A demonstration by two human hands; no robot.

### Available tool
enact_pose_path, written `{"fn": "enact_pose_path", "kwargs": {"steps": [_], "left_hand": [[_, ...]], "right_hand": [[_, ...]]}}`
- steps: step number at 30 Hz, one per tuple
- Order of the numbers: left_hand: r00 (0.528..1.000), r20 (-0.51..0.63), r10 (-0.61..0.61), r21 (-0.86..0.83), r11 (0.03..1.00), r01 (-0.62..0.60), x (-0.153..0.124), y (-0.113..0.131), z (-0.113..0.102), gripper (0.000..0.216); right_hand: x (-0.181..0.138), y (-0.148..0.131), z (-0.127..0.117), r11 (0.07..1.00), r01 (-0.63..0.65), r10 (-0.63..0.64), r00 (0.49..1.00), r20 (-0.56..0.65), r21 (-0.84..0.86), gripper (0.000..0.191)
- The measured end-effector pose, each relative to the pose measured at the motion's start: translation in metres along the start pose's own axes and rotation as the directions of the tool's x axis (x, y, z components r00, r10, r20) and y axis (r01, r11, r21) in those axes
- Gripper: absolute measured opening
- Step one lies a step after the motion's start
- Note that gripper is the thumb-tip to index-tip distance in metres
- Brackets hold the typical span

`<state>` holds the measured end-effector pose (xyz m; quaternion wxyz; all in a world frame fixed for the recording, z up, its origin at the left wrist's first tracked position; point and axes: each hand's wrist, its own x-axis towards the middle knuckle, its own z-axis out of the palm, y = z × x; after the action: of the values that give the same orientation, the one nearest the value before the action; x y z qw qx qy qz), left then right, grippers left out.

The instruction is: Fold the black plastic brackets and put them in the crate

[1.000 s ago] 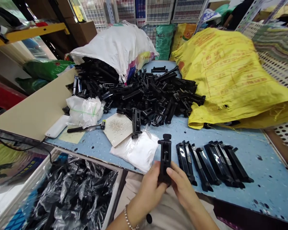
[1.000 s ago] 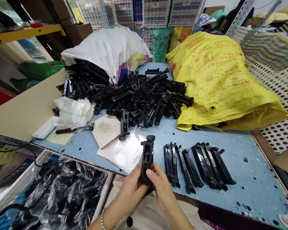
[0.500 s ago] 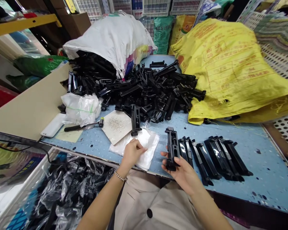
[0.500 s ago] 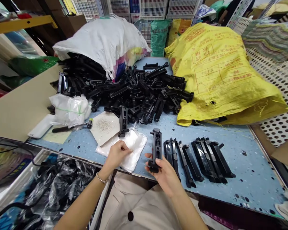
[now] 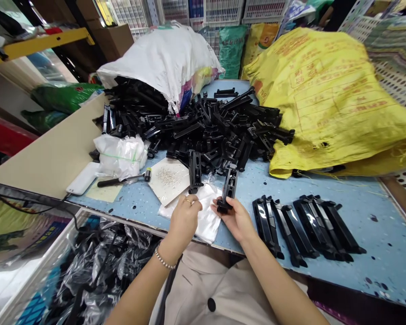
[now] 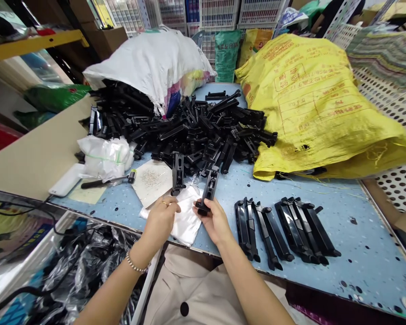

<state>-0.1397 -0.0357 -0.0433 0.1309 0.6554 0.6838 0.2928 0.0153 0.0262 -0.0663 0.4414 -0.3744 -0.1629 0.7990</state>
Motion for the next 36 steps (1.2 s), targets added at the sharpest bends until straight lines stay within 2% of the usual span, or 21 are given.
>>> {"fn": "enact_pose_path", "kwargs": {"steps": [2, 3, 5, 8, 10, 12, 16, 18, 20, 22, 24, 26, 28, 30, 32, 34, 36], "left_hand": [[0.997, 0.036, 0.062, 0.169, 0.983, -0.068, 0.001, -0.001, -0.008, 0.029], [0.997, 0.049, 0.063, 0.181, 0.981, -0.07, 0.003, -0.002, -0.01, 0.034], [0.998, 0.055, 0.044, 0.092, 0.995, -0.049, 0.008, -0.006, -0.012, 0.045], [0.998, 0.06, -0.004, -0.107, 0.994, 0.01, 0.011, -0.011, -0.011, 0.055], [0.996, 0.084, -0.01, -0.165, 0.986, 0.024, 0.007, -0.009, -0.012, 0.059], [0.994, 0.108, 0.018, -0.17, 0.986, 0.0, -0.003, -0.001, -0.013, 0.062], [0.967, 0.183, 0.177, -0.204, 0.969, -0.139, -0.031, 0.023, -0.013, 0.068], [0.949, 0.186, 0.254, -0.263, 0.944, -0.201, -0.044, 0.029, -0.01, 0.069], [0.955, 0.12, 0.272, -0.298, 0.927, -0.227, -0.052, 0.028, -0.005, 0.068], [0.967, 0.028, 0.254, -0.288, 0.928, -0.236, -0.056, 0.024, 0.0, 0.066], [0.966, -0.026, 0.258, -0.252, 0.933, -0.256, -0.059, 0.023, 0.004, 0.068], [0.947, -0.015, 0.321, -0.235, 0.919, -0.315, -0.061, 0.028, 0.004, 0.071], [0.911, 0.033, 0.41, -0.257, 0.885, -0.389, -0.064, 0.037, 0.003, 0.073], [0.884, 0.103, 0.457, -0.298, 0.862, -0.411, -0.066, 0.045, 0.001, 0.074], [0.88, 0.198, 0.431, -0.31, 0.88, -0.361, -0.066, 0.049, 0.0, 0.076], [0.888, 0.267, 0.374, -0.28, 0.912, -0.3, -0.066, 0.047, -0.002, 0.076], [0.925, 0.236, 0.297, -0.234, 0.941, -0.243, -0.07, 0.041, -0.012, 0.066]], "right_hand": [[-0.007, -0.002, -0.009, 0.999, 0.003, -0.002, 1.0, 0.018, -0.04, 0.017], [-0.015, -0.005, -0.015, 0.998, -0.008, 0.01, 0.999, 0.044, -0.056, 0.019], [-0.036, -0.014, -0.029, 0.993, -0.076, 0.088, 0.987, 0.134, -0.091, 0.026], [-0.067, -0.02, -0.046, 0.951, -0.219, 0.272, 0.928, 0.256, -0.216, 0.033], [-0.077, -0.016, -0.05, 0.909, -0.258, 0.347, 0.904, 0.249, -0.327, 0.031], [-0.076, -0.008, -0.048, 0.872, -0.249, 0.36, 0.909, 0.209, -0.421, 0.031], [-0.063, 0.001, -0.034, 0.845, -0.147, 0.259, 0.953, 0.154, -0.515, 0.043], [-0.06, -0.001, -0.031, 0.887, -0.15, 0.231, 0.963, 0.14, -0.437, 0.047], [-0.062, -0.005, -0.033, 0.939, -0.255, 0.299, 0.937, 0.18, -0.231, 0.042], [-0.067, -0.009, -0.036, 0.921, -0.389, 0.376, 0.886, 0.271, -0.008, 0.041], [-0.071, -0.009, -0.039, 0.897, -0.439, 0.401, 0.862, 0.31, 0.059, 0.044], [-0.072, -0.004, -0.039, 0.932, -0.356, 0.361, 0.907, 0.216, -0.062, 0.04], [-0.072, 0.003, -0.038, 0.939, -0.17, 0.203, 0.976, 0.081, -0.299, 0.044], [-0.073, 0.01, -0.038, 0.848, 0.05, -0.039, 0.999, 0.031, -0.528, 0.065], [-0.077, 0.013, -0.038, 0.697, 0.194, -0.171, 0.98, 0.102, -0.69, 0.079], [-0.086, 0.012, -0.035, 0.584, 0.268, -0.138, 0.963, 0.232, -0.766, 0.078], [-0.099, 0.007, -0.027, 0.583, 0.281, 0.042, 0.926, 0.374, -0.762, 0.075]]}}
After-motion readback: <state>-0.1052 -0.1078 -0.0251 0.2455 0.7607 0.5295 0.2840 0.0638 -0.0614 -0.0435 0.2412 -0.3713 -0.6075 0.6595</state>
